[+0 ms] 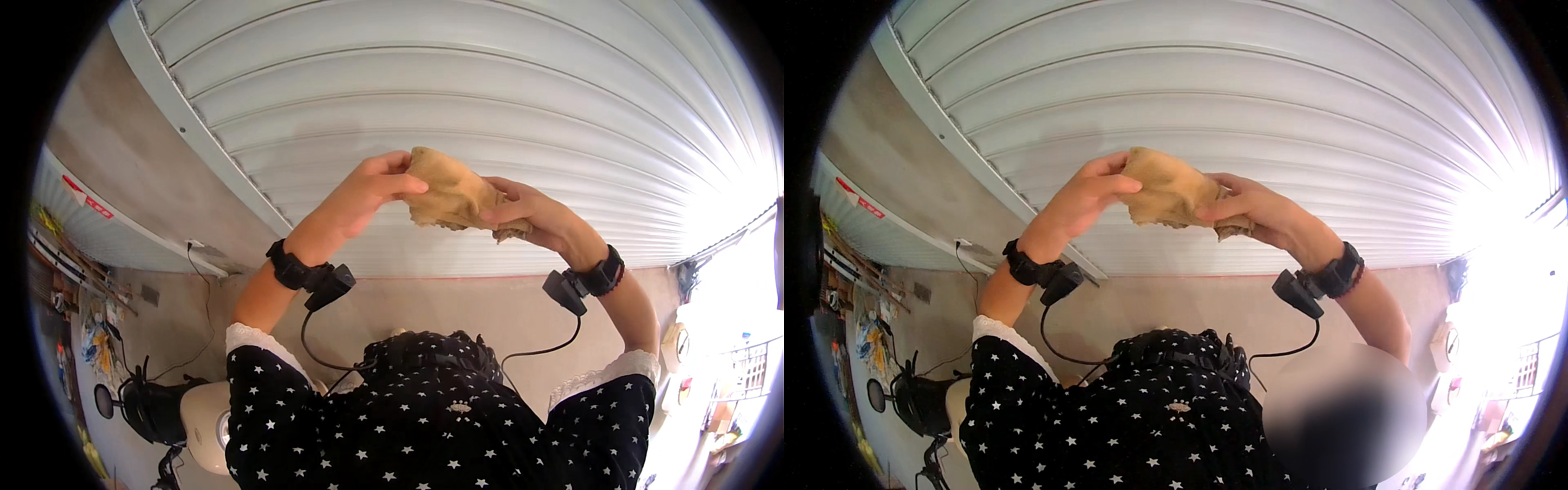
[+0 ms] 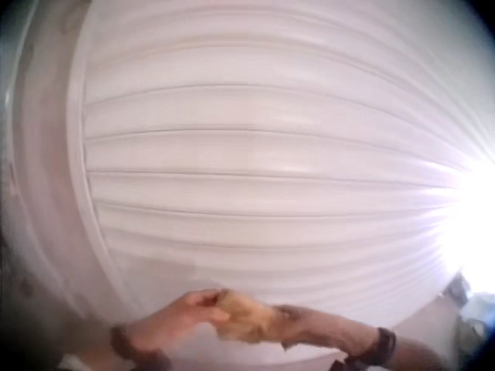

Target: The person wipes the top edge of a white rolling garage door with a cloth, moving the cloth along the surface.

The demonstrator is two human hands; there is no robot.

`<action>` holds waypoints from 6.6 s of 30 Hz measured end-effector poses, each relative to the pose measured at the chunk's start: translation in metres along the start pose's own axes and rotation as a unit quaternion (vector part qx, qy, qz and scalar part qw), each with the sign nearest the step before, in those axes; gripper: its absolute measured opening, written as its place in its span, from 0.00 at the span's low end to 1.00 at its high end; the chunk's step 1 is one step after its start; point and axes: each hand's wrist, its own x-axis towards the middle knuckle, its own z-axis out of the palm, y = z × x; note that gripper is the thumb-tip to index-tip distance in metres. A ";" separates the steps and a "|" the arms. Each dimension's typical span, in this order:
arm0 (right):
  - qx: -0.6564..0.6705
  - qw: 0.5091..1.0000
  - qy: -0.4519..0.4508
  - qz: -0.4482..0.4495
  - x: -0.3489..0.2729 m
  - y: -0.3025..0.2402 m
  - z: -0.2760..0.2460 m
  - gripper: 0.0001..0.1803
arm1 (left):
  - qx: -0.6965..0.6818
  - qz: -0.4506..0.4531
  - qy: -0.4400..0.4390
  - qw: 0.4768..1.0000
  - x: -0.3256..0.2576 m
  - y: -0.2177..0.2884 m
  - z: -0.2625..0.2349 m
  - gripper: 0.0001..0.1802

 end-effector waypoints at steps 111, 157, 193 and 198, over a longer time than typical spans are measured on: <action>-0.522 0.069 0.535 -0.660 0.204 -0.423 0.256 0.29 | 0.707 0.505 0.451 0.203 -0.032 0.397 -0.220 0.23; -0.517 0.075 0.385 -0.761 0.128 -0.416 0.135 0.27 | 0.627 0.505 0.541 0.244 0.072 0.352 -0.112 0.26; -0.570 0.048 0.614 -0.543 0.004 -0.382 -0.039 0.27 | 0.672 0.519 0.524 0.067 0.214 0.339 0.071 0.25; -0.581 0.073 0.642 -0.494 -0.020 -0.377 -0.084 0.26 | 0.660 0.523 0.535 0.062 0.247 0.330 0.118 0.24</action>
